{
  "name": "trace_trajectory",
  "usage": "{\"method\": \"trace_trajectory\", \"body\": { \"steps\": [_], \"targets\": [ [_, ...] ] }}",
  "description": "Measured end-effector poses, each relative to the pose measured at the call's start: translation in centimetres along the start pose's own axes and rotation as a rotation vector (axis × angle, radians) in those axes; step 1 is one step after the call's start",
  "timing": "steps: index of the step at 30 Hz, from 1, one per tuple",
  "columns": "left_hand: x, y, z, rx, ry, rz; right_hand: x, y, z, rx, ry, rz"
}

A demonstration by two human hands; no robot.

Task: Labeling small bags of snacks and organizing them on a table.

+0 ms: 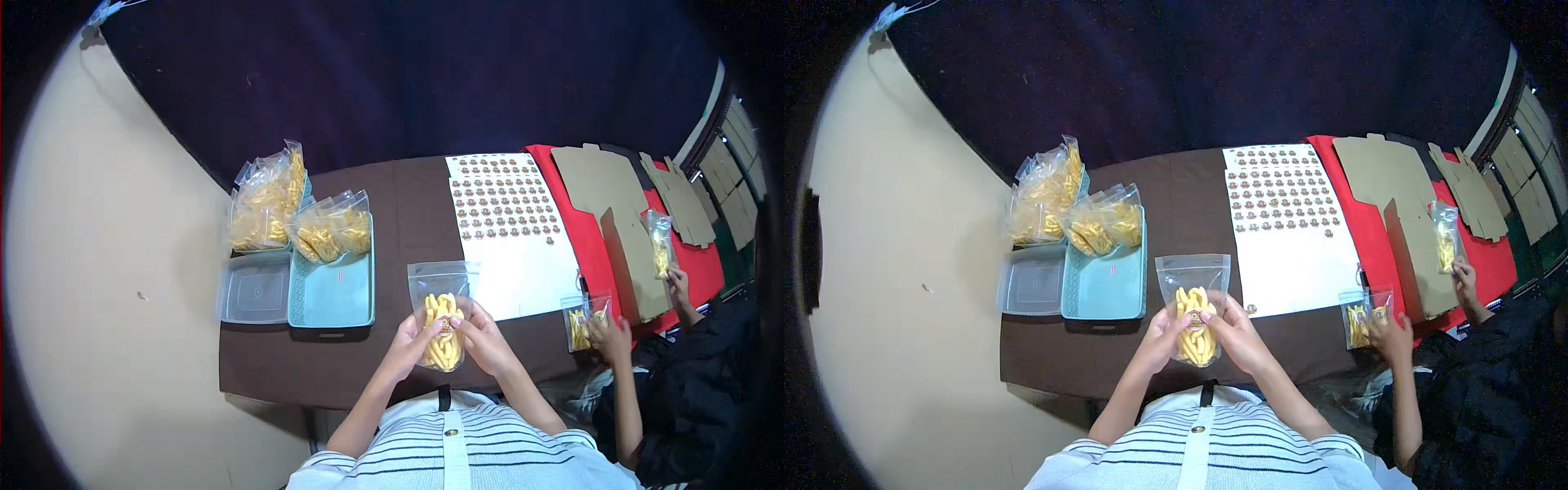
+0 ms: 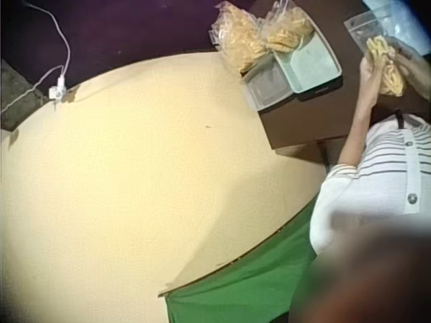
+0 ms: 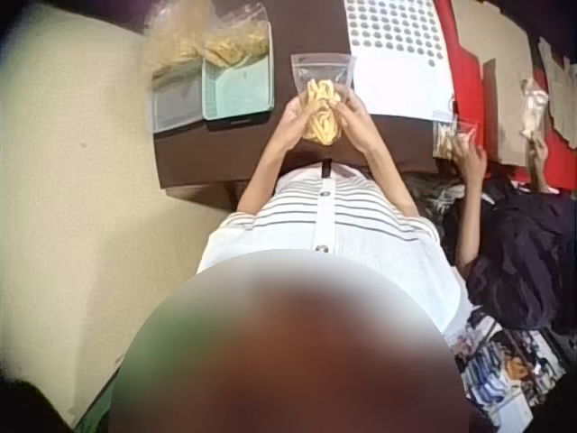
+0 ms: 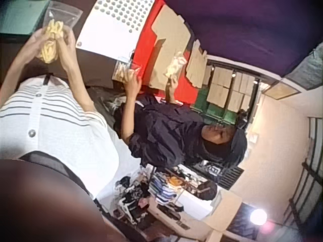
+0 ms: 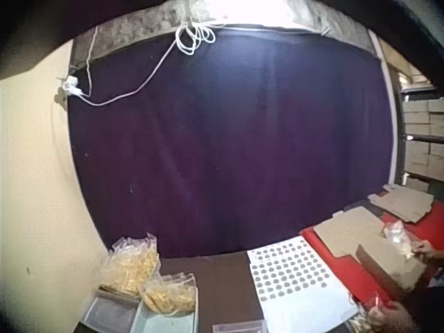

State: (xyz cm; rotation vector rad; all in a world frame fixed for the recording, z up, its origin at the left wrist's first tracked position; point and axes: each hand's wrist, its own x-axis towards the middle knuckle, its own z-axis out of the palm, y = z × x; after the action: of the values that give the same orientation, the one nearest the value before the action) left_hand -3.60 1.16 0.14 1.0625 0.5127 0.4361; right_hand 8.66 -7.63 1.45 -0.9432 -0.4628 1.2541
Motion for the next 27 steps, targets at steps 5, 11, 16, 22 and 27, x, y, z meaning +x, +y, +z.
{"method": "trace_trajectory", "body": {
  "steps": [5,11,16,22,27],
  "targets": [
    [0.0,-0.4,0.4,0.069,0.08,0.102,0.2,0.1,0.6,-0.201,-0.004,-0.126],
    [0.1,0.1,0.2,0.094,0.053,0.143,0.3,-0.3,1.1,-0.189,-0.002,-0.126],
    [0.2,0.3,-0.3,0.079,-0.011,0.131,0.6,-0.2,-0.1,-0.153,-0.092,-0.077],
    [0.2,0.5,-1.0,-0.013,-0.03,-0.055,0.5,-0.7,-0.3,-0.059,-0.124,0.004],
    [0.1,0.7,-0.2,-0.022,-0.001,-0.019,0.8,-0.1,-0.3,-0.083,-0.071,-0.031]
  ]
}}
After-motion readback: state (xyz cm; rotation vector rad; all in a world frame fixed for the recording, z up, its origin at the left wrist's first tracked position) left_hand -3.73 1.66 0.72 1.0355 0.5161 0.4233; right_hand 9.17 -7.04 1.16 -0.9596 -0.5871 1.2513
